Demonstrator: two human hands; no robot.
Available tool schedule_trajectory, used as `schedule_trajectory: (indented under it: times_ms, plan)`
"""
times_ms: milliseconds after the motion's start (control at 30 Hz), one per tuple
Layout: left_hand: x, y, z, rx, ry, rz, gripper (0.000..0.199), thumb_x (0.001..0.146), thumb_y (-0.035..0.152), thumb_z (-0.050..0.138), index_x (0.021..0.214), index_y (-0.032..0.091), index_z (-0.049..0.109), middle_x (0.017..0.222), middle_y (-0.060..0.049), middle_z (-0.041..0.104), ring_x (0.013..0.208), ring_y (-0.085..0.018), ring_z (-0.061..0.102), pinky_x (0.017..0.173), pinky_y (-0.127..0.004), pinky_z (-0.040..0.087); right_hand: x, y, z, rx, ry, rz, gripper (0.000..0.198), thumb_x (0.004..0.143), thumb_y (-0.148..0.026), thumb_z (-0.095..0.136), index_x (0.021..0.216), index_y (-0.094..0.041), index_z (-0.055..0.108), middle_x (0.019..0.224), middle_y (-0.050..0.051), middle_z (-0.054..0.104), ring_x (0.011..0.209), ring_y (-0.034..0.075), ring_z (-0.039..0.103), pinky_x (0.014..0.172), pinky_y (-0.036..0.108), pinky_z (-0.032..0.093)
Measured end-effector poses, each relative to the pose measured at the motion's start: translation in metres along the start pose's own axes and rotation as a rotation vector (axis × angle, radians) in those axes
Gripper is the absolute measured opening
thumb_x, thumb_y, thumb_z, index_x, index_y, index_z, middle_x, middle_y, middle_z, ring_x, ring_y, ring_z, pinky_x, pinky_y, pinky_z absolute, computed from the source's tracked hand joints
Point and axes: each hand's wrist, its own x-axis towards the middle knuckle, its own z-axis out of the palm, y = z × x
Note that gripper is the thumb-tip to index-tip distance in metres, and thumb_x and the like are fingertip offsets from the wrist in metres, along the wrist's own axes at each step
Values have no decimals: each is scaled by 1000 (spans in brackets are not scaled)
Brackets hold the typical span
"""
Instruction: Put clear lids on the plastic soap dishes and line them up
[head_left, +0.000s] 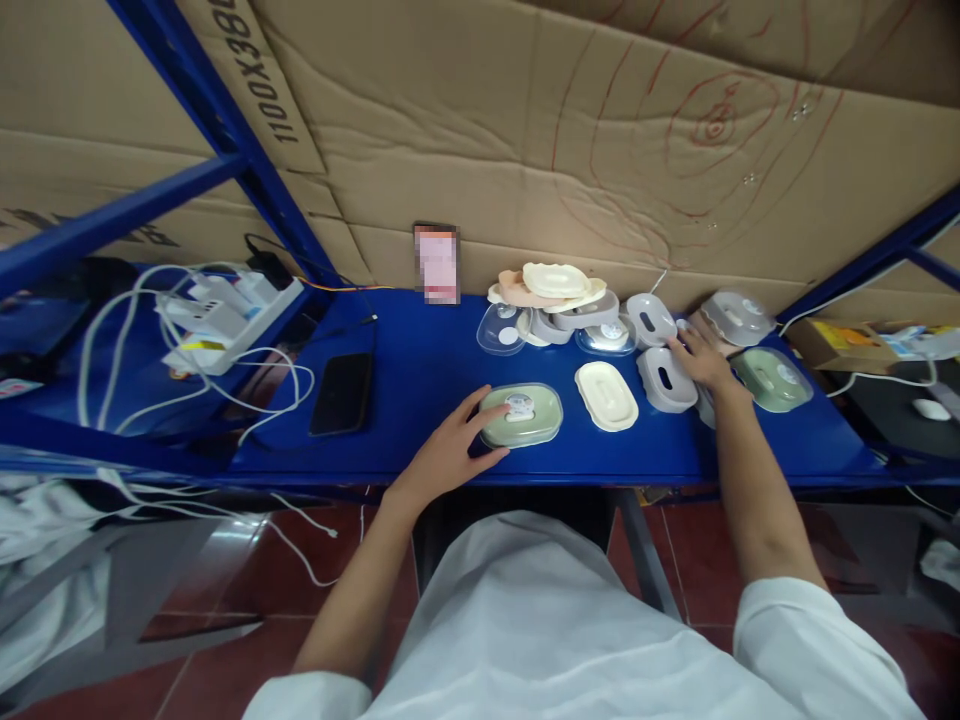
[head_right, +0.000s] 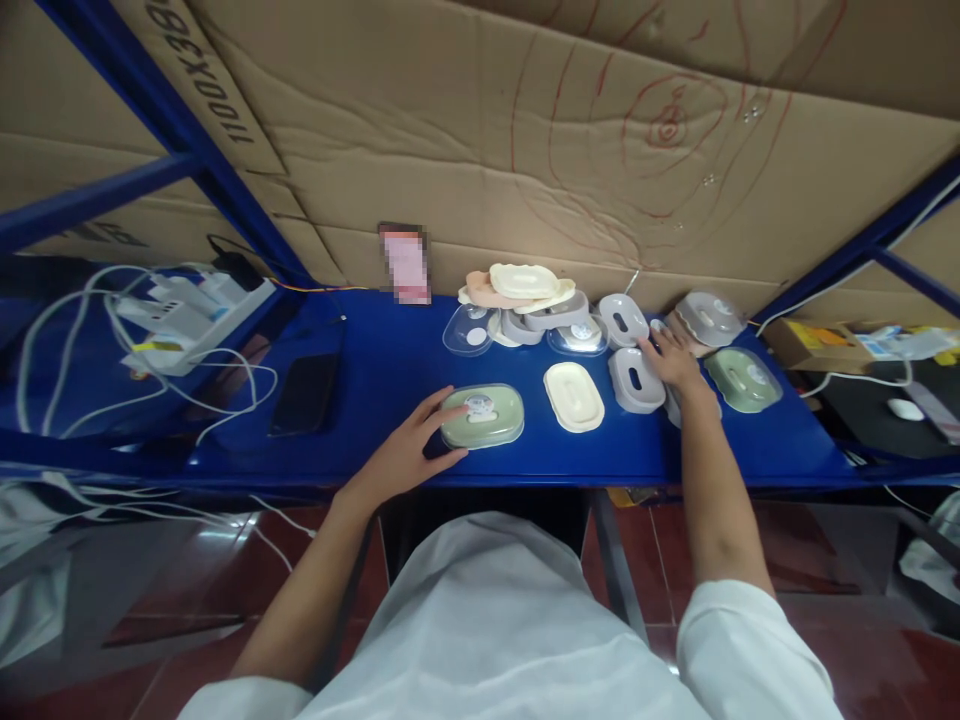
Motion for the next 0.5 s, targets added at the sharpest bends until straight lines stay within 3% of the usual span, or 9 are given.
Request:
schedule_trajectory:
  times_ms: [167, 367, 433, 500]
  plan:
    - [0, -3, 0, -31, -1, -7, 56, 102, 44, 69, 155, 36, 52, 173, -7, 35, 159, -30, 42, 131, -49, 39, -7, -21, 21, 31, -83, 83, 76, 104, -68, 35, 157, -17, 54, 166, 19, 49, 155, 41, 42, 125, 62, 37]
    - [0, -7, 1, -66, 14, 31, 53, 104, 46, 66, 154, 35, 53, 170, -9, 38, 158, -30, 43, 131, -49, 40, -15, -58, 21, 67, -118, 94, 77, 102, -72, 39, 160, -23, 51, 170, 16, 45, 155, 47, 40, 120, 72, 37]
    - [0, -7, 0, -79, 29, 43, 52, 104, 46, 65, 154, 35, 54, 169, -9, 39, 157, -30, 44, 131, -50, 39, -19, -71, 13, 67, -83, 104, 78, 104, -68, 37, 162, -18, 47, 170, 20, 44, 155, 47, 41, 120, 74, 35]
    - [0, -7, -2, -103, 45, 49, 52, 104, 46, 65, 154, 34, 54, 168, -10, 40, 157, -30, 44, 132, -51, 38, -29, -86, -2, 94, 52, 79, 78, 107, -64, 34, 163, -12, 43, 167, 24, 45, 155, 44, 41, 124, 72, 30]
